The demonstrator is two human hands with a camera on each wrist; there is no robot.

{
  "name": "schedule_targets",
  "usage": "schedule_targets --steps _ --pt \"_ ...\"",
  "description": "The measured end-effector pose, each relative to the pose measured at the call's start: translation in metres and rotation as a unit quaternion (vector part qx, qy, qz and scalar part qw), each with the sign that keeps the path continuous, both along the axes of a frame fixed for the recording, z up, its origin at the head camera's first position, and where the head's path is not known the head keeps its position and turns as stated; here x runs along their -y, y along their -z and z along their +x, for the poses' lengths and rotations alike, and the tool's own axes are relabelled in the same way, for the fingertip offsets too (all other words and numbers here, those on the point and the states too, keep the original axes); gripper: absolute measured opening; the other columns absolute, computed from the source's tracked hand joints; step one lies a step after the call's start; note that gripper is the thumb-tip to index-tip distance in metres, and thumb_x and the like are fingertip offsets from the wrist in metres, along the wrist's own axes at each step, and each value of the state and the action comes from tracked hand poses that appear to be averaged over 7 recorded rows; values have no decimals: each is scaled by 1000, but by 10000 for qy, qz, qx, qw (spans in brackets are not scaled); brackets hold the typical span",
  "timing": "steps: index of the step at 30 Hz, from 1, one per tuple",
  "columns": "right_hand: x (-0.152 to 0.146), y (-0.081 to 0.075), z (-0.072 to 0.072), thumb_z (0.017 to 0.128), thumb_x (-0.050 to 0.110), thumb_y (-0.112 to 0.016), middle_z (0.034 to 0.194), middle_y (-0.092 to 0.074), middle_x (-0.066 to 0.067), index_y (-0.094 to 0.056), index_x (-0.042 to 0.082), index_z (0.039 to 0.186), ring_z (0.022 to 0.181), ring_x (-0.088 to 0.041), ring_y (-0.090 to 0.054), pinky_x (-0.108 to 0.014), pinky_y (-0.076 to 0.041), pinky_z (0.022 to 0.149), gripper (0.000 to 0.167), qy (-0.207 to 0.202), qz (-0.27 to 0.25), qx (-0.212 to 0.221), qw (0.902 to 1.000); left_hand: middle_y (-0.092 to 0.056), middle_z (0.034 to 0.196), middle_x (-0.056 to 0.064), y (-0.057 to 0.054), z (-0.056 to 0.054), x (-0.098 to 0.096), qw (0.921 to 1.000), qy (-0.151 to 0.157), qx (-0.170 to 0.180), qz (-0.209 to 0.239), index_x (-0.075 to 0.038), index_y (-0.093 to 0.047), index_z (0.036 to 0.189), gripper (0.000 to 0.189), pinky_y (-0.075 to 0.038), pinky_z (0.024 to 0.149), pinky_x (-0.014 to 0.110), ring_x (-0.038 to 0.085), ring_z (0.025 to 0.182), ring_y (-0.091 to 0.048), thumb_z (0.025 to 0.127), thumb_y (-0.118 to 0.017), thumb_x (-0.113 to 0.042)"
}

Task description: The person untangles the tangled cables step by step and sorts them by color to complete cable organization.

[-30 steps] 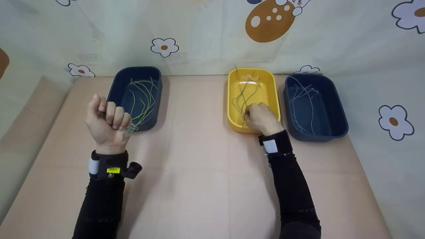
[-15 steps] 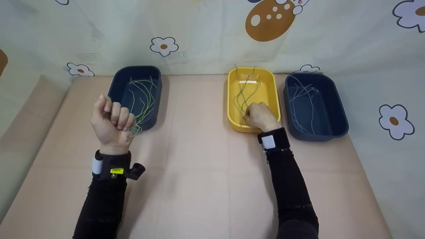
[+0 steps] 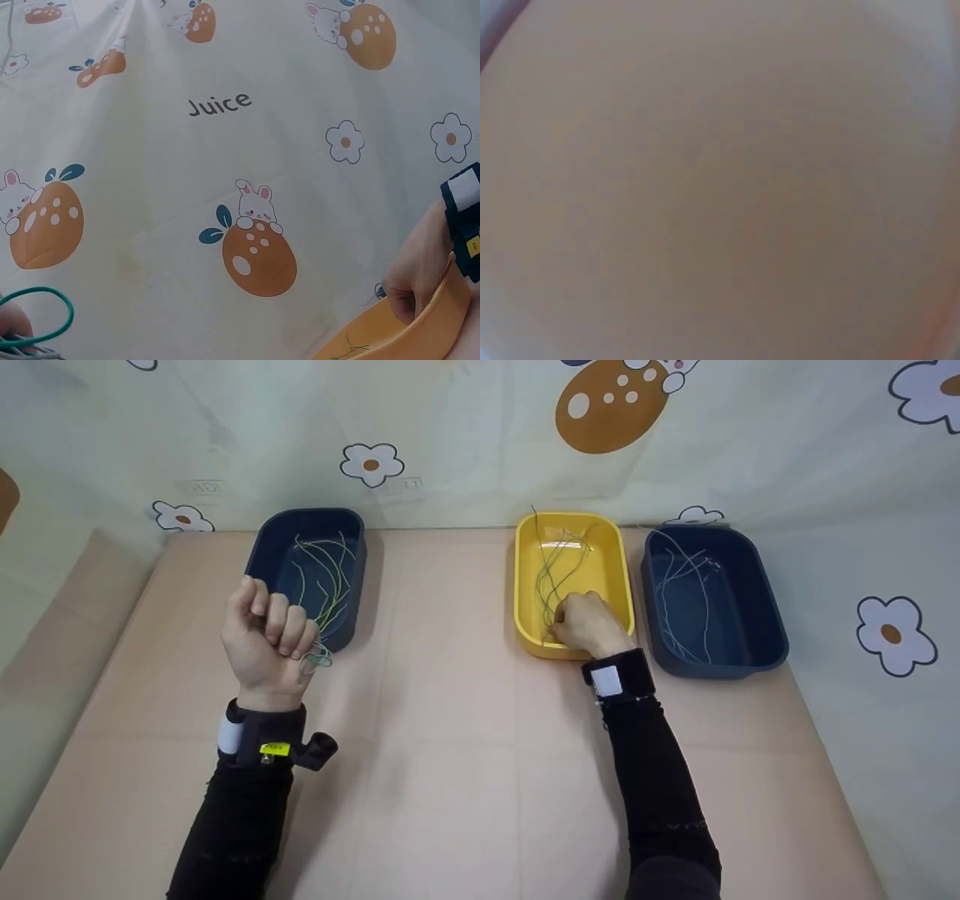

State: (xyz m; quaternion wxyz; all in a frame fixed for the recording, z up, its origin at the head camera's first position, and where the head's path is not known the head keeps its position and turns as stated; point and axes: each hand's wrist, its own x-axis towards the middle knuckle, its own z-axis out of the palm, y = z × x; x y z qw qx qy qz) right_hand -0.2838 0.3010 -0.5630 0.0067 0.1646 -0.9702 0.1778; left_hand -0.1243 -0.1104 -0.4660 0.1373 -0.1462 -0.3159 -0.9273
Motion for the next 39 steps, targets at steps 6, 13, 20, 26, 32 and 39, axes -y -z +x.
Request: schedule_targets --steps 6,13,20,26,32,39 --pt "-2 -2 1 102 23 -82 97 -89 -13 -91 9 97 97 -41 -83 -61 -65 93 18 0 -46 -90 9999 -33 56 -14 3 -1 -2 9999 -21 -38 -132 -21 -37 78 46 -12 47 18 10 53 -5 122 -25 -18" --pt "8 -26 25 103 15 -82 98 -86 -22 -87 -1 104 86 -42 -81 -55 -65 80 17 -48 -331 -812 9961 -33 56 -14 4 0 -3 9999 34 -75 -103 -21 -40 78 47 -11 48 20 10 52 -6 123 -26 -18" --pt "56 -87 90 107 6 -81 95 -85 -28 -85 -9 106 81 -42 -80 -36 -62 74 15 -297 -893 -1518 9839 -36 56 -15 5 1 -6 9998 104 -126 -114 -22 -42 78 47 -10 48 21 11 52 -6 123 -27 -19" --pt "80 -99 112 103 -4 -82 88 -83 -25 -83 -10 102 69 -32 -70 -11 -44 69 6 -920 -1452 -2356 9565 -32 56 -14 7 1 -9 9996 63 -124 -235 -22 -40 77 46 -11 48 20 10 51 -7 122 -28 -20" --pt "103 -101 124 95 -10 -84 81 -78 -20 -80 -9 99 63 -30 -63 -8 -42 69 5 -1821 -1915 -3310 9059 -33 55 -15 9 1 -13 9995 60 -71 -295 -24 -42 77 47 -12 48 20 10 51 -8 122 -29 -22" --pt "129 -98 137 90 -15 -84 79 -76 -17 -79 -7 102 61 -26 -60 -18 -48 61 16 -2552 -2307 -3649 8652 -34 55 -17 8 4 -21 9991 91 23 -412 -24 -41 77 46 -15 47 19 9 50 -11 120 -28 -23"
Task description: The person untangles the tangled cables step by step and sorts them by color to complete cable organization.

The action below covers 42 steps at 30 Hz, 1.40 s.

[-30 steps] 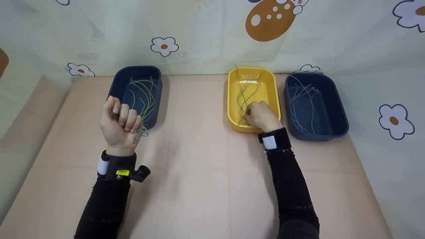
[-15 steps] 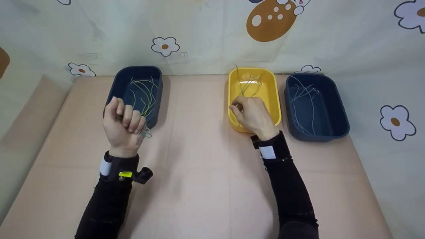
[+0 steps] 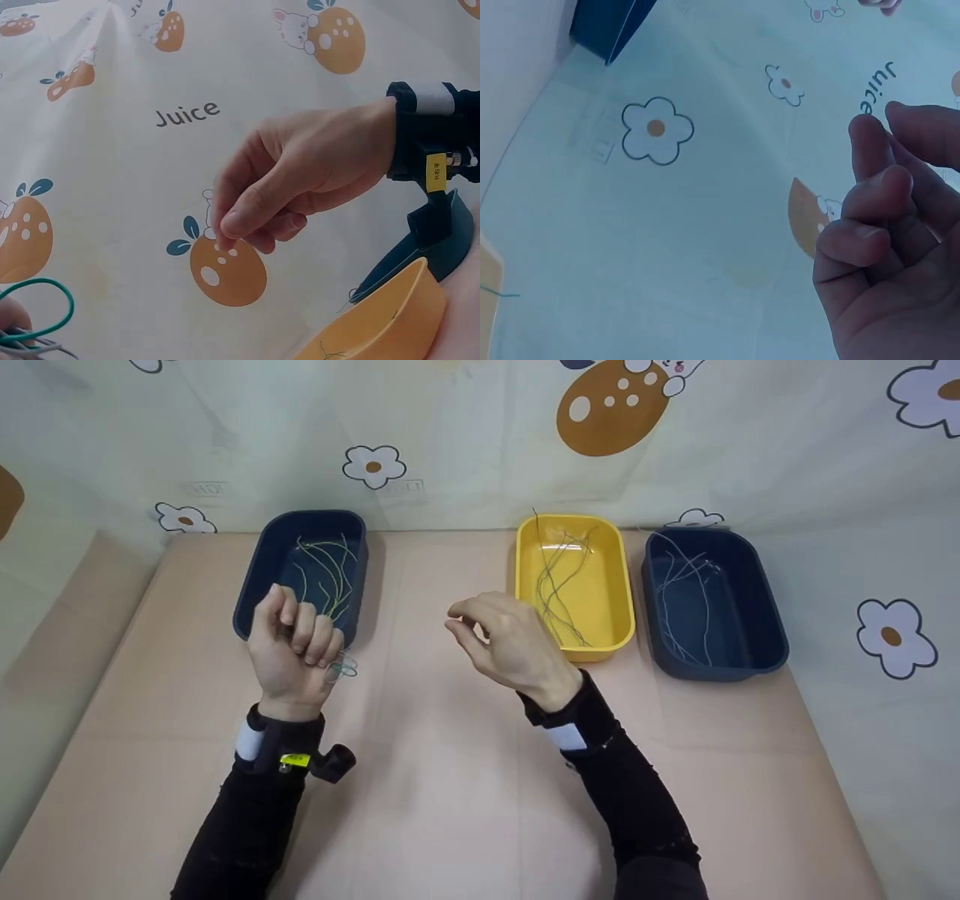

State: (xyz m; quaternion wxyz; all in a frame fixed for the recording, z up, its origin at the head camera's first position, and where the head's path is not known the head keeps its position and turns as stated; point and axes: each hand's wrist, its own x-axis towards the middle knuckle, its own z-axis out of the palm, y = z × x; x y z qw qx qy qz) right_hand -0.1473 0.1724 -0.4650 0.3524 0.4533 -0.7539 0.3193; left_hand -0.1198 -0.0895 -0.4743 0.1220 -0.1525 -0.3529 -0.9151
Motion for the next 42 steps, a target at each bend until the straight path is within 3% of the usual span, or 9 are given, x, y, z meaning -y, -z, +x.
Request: schedule_targets --steps 6,12,16,23,28,31,38,42 --pt "18 6 6 86 -18 -84 79 -76 -13 -79 -4 104 62 -21 -60 -28 -51 56 23 -417 0 -268 9988 -36 55 -18 2 3 -7 9999 107 19 -66 -25 -44 77 45 -15 48 20 8 50 -12 120 -31 -26" --pt "33 11 9 85 -17 -86 84 -80 -13 -80 -3 105 65 -21 -65 -29 -57 58 25 -651 67 -285 9974 -37 55 -18 4 4 -11 9997 229 -28 -97 -25 -44 77 45 -13 48 21 8 49 -13 121 -31 -26" --pt "42 16 9 86 -17 -85 83 -80 -13 -80 -3 105 64 -21 -63 -30 -55 57 24 -759 39 -13 9971 -33 55 -16 7 4 -13 9990 412 -138 -72 -25 -44 77 44 -12 48 22 10 50 -10 121 -38 -29" --pt "52 26 9 93 -12 -83 85 -81 -16 -81 -5 106 63 -22 -65 -29 -57 57 15 -1011 131 572 9931 -24 57 -10 14 1 -14 9965 720 -418 34 -23 -40 76 52 -8 49 25 13 51 -7 116 -66 -43" --pt "56 30 11 100 -5 -80 83 -81 -15 -81 -6 105 61 -21 -64 -28 -56 56 5 -1091 48 555 9925 -20 58 -7 19 -1 -15 9951 828 -533 74 -20 -35 76 61 -7 48 26 13 51 -7 109 -78 -49" --pt "57 31 12 98 -9 -79 83 -80 -15 -81 -6 106 60 -21 -64 -29 -56 56 8 -1120 15 628 9917 -18 59 -6 20 -1 -15 9946 873 -555 65 -19 -33 77 65 -7 49 26 13 51 -7 107 -81 -52" --pt "60 35 14 96 -14 -79 86 -81 -17 -81 -7 105 65 -23 -65 -31 -55 58 11 -1322 145 1447 9805 -17 60 -5 22 0 -17 9947 886 -512 -15 -19 -33 77 67 -8 49 27 13 51 -8 104 -84 -55" --pt "60 34 15 99 -11 -78 85 -80 -17 -81 -9 105 68 -11 -61 -24 -51 63 7 -1380 118 1917 9716 -14 61 -3 23 0 -17 9945 935 -474 -6 -19 -31 77 72 -8 49 26 13 51 -8 100 -87 -58"
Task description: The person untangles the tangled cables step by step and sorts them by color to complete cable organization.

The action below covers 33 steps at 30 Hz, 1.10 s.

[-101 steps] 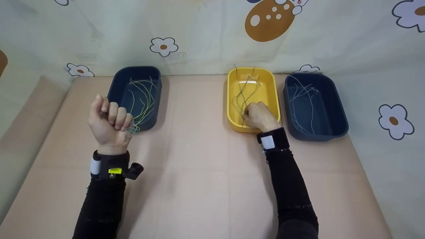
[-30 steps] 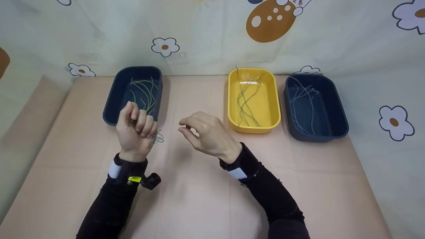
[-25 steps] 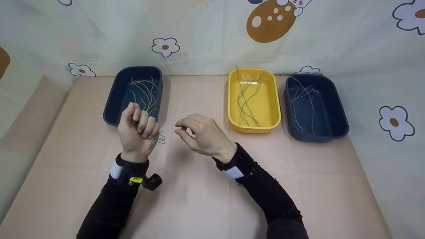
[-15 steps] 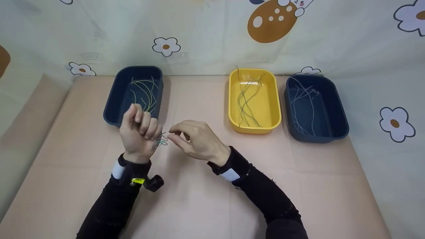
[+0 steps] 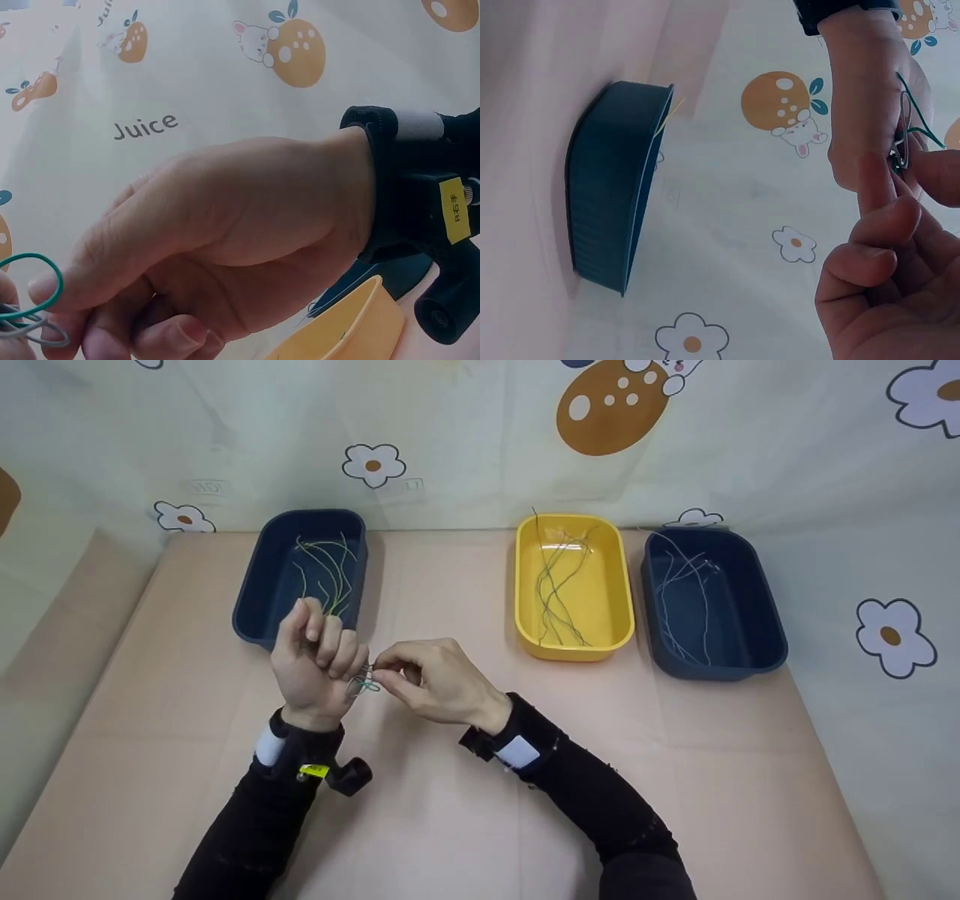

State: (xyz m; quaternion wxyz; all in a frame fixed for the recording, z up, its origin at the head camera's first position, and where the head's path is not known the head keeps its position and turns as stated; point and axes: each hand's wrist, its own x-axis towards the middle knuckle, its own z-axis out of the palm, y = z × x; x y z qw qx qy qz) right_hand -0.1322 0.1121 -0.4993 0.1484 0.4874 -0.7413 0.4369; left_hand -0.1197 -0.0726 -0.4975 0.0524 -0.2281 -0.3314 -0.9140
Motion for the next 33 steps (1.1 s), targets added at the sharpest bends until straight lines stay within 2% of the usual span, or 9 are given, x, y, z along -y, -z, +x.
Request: schedule_targets --steps 3,5,11,15,18,20,23,27,33 --pt "0 -1 1 101 -10 -77 83 -78 -17 -81 -10 104 72 -3 -58 -22 -49 64 5 53 15 264 9996 -13 61 -2 1 -1 1 10000 20 -74 -1 -18 -31 77 70 -8 49 25 12 51 -7 103 -85 -54" --pt "1 -1 3 102 -9 -77 82 -78 -17 -81 -9 104 71 -5 -58 -24 -49 63 5 154 -6 211 9997 -13 61 -2 3 -2 1 9999 47 -151 10 -17 -30 77 69 -8 48 25 12 51 -7 105 -83 -51" --pt "6 3 7 94 -13 -81 80 -78 -13 -80 -4 97 63 -20 -64 -27 -55 59 10 521 -486 -864 9937 -14 61 -3 2 -2 0 9999 39 -155 19 -17 -29 78 71 -7 48 25 13 51 -6 103 -84 -53" --pt "9 7 7 104 -2 -79 78 -75 -10 -78 -1 97 63 -19 -64 -25 -55 58 7 356 -803 -1497 9848 -16 60 -5 0 -2 -1 10000 -45 -66 2 -19 -31 77 68 -8 48 25 13 51 -6 104 -84 -54" --pt "12 9 7 114 13 -76 80 -75 -9 -78 0 98 66 -18 -65 -26 -57 60 20 209 -826 -1889 9783 -17 60 -5 1 -2 -2 9999 -66 -82 -10 -19 -32 78 65 -8 49 26 13 51 -7 108 -80 -52" --pt "14 10 8 113 14 -78 82 -75 -9 -78 1 99 69 -19 -68 -27 -58 62 19 185 -770 -2104 9744 -18 60 -6 1 -2 -2 9999 -70 -75 -22 -19 -32 78 65 -7 49 27 13 51 -6 108 -79 -52" --pt "15 10 10 102 1 -86 85 -76 -10 -79 0 98 73 -20 -70 -27 -60 65 8 197 -699 -2285 9708 -19 59 -7 -1 -1 -3 9999 -97 -19 -22 -20 -33 78 63 -6 49 27 13 51 -6 109 -79 -51" --pt "15 9 12 90 -10 -90 87 -77 -10 -80 0 98 75 -19 -71 -26 -62 67 16 180 -671 -2380 9688 -20 59 -8 -1 1 -2 9999 -124 71 -25 -21 -36 78 56 -8 49 25 13 52 -5 113 -72 -46" --pt "13 16 12 106 0 -81 91 -78 -11 -81 0 100 77 -20 -71 -26 -62 69 7 -174 -787 -2543 9638 -20 59 -9 5 1 2 9999 -63 139 -72 -24 -41 77 45 -8 49 22 12 53 -4 120 -51 -34"
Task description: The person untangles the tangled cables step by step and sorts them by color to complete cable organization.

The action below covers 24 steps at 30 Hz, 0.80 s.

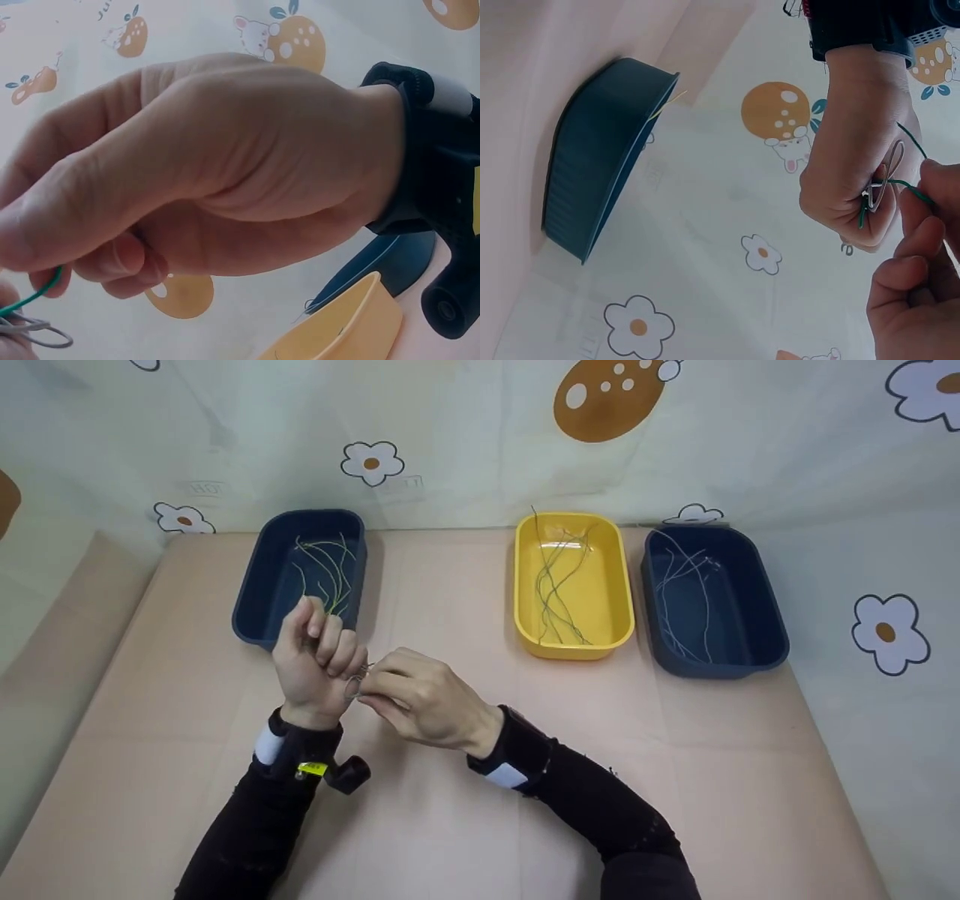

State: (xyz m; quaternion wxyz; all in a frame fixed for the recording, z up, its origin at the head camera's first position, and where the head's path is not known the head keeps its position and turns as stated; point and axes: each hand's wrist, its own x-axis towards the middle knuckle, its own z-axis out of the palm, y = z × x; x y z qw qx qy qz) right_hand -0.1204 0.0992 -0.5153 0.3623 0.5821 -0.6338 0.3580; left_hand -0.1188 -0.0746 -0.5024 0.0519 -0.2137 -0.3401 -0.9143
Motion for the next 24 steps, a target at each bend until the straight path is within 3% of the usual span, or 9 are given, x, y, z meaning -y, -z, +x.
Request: schedule_targets --steps 8,13,17,21,24 --pt "-3 -3 -3 114 5 -71 93 -76 -13 -76 -1 100 77 -22 -68 -28 -59 67 15 -880 -140 224 9958 -16 61 -9 -7 0 2 9992 46 394 110 -23 -40 77 47 0 52 24 13 57 3 123 -31 -29" --pt "-6 -3 -5 116 8 -68 90 -74 -13 -73 -1 100 75 -22 -67 -29 -58 64 19 -1037 -274 489 9930 -20 59 -12 -9 0 1 9982 -120 567 173 -25 -43 76 49 -1 53 23 11 57 0 122 -26 -27" --pt "-8 -5 -3 102 -5 -74 92 -75 -15 -73 -2 102 76 -23 -67 -28 -57 66 3 -685 -134 835 9941 -21 58 -10 -7 -2 3 9991 -351 214 109 -24 -42 77 45 -3 51 24 12 55 -2 121 -36 -27" --pt "-11 -7 -1 86 -9 -75 92 -75 -17 -75 -4 106 76 -23 -63 -27 -53 69 21 -387 -51 1475 9883 -18 58 -5 -4 -4 9 9956 -797 -449 -207 -18 -37 77 44 -4 50 29 13 51 -5 120 -45 -28" --pt "-11 -10 0 93 -10 -73 90 -72 -19 -74 -7 105 76 -16 -58 -24 -49 70 12 -408 -108 2175 9751 -15 59 0 -6 -6 13 9887 -1088 -986 -284 -12 -31 78 50 -3 48 33 14 50 -6 120 -52 -29"
